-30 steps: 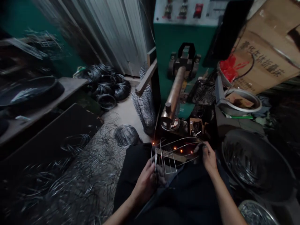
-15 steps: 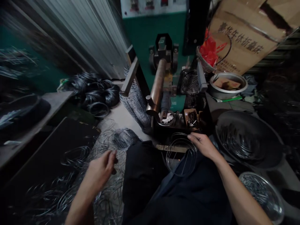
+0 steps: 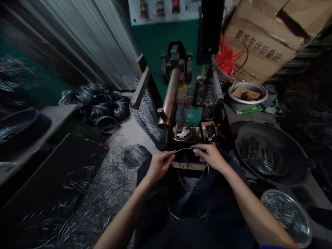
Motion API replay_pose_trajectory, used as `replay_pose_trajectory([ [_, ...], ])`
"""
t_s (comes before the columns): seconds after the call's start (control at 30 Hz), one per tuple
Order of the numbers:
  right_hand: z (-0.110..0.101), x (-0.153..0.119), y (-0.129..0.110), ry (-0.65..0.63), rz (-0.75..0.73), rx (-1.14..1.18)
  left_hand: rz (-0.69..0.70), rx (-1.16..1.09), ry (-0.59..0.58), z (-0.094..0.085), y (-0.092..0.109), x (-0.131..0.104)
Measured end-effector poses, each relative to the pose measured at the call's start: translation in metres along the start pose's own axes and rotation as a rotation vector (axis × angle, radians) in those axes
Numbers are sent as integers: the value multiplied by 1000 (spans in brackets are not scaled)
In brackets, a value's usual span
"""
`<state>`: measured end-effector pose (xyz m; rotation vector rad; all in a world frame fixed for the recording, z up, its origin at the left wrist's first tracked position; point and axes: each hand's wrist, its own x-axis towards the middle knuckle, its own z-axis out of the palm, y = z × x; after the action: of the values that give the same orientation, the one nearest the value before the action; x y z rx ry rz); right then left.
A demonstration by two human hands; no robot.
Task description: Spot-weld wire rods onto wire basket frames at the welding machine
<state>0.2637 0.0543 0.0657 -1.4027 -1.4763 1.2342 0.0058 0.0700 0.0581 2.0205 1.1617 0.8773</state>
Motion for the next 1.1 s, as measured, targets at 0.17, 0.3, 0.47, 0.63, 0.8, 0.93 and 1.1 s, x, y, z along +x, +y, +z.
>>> replay_pose_trajectory([
  [0.17,23,12,57,66,-96,-191,-57,62,-18,23,-38,-6],
  [0.3,29,17,78,85,-204,-429,-68,96,-6,37,-61,-6],
  [0.47,27,28,72,63,-225,-646,-22,131,21,35,-67,9],
  [0.63,27,39,54,54,-267,-738,36,172,34,22,-60,23],
  [0.8,27,48,37,37,-283,-775,64,211,50,7,-55,32],
  [0.93,24,54,23,22,-357,-707,95,225,79,-2,-49,34],
  [1.1,22,55,10,32,-410,-676,136,267,129,-10,-39,31],
])
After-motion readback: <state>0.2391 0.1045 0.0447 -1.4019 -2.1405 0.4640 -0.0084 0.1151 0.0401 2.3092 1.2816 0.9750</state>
